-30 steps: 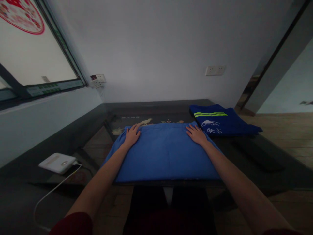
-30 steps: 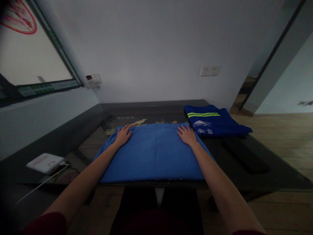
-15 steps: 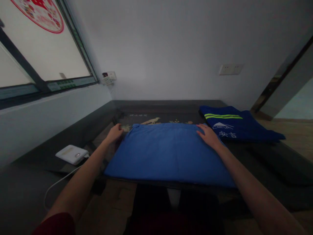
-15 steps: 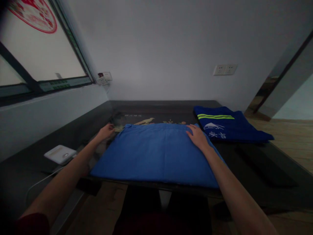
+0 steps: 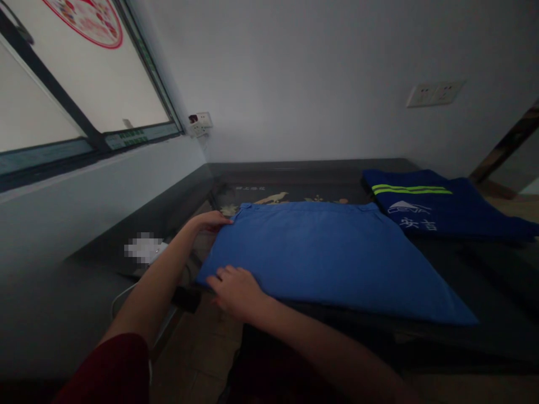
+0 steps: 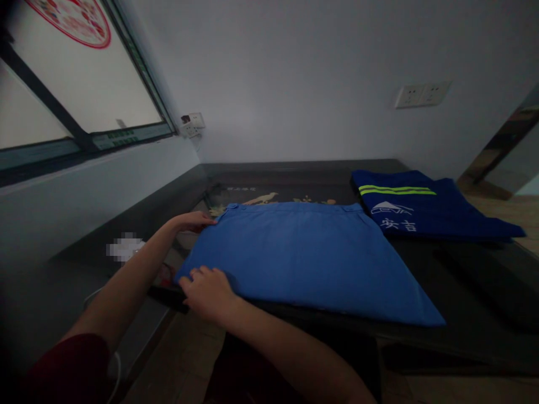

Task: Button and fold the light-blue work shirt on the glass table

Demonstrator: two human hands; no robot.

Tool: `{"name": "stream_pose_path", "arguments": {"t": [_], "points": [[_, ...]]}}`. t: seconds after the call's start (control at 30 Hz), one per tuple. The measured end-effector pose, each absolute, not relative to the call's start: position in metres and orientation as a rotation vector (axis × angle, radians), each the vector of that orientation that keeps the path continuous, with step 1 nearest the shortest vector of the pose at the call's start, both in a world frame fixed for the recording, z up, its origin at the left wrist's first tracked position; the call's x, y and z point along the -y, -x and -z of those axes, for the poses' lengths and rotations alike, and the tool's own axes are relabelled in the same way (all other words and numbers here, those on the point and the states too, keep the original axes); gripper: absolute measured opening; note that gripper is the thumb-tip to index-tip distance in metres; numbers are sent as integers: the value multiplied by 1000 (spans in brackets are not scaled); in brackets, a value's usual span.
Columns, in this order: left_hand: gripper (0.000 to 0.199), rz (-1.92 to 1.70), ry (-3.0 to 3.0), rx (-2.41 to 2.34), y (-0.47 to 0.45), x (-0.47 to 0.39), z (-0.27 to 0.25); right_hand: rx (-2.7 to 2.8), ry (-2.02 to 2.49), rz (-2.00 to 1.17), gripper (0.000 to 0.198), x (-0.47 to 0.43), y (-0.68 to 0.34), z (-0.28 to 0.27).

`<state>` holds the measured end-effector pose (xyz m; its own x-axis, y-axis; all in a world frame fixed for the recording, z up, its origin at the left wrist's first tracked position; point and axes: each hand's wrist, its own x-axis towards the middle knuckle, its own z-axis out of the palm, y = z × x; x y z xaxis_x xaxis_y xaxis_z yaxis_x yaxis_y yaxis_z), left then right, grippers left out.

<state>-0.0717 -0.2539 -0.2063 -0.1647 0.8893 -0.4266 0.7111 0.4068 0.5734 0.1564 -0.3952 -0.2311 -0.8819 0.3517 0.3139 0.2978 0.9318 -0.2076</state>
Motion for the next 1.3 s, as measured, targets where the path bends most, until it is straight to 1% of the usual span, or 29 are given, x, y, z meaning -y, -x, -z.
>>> {"name": "stream_pose_path", "arguments": {"t": [0.07,0.23,0.43,0.6,0.73,1.03,1.17,1.23,1.3], "points": [[46,-274,-1317,-1825,70,255,204,2727,513,-191,37,397,-140,241],[46,-256,-1264,-1713,60,258,205,2754,585,-199,40,389,-125,247],[54,-409,-1221,-1609,52,256,215,2823,557,-178,43,380,-117,245],[55,-539,-1146,-1542,47,251,217,2838,541,-93,32,377,-111,246],[56,-569,-1146,-1532,42,248,214,2905,431,-50,30,376,-108,243],[62,-621,-1192,-1551,47,241,225,2707,557,-204,17,376,-116,237],[57,-690,-1089,-1573,48,241,222,2607,622,-209,17,374,-123,230],[48,-735,-1038,-1598,45,242,216,2556,634,-194,15,373,-131,222],[36,-792,-1038,-1661,36,243,209,2512,656,-187,16,373,-142,211]]}}
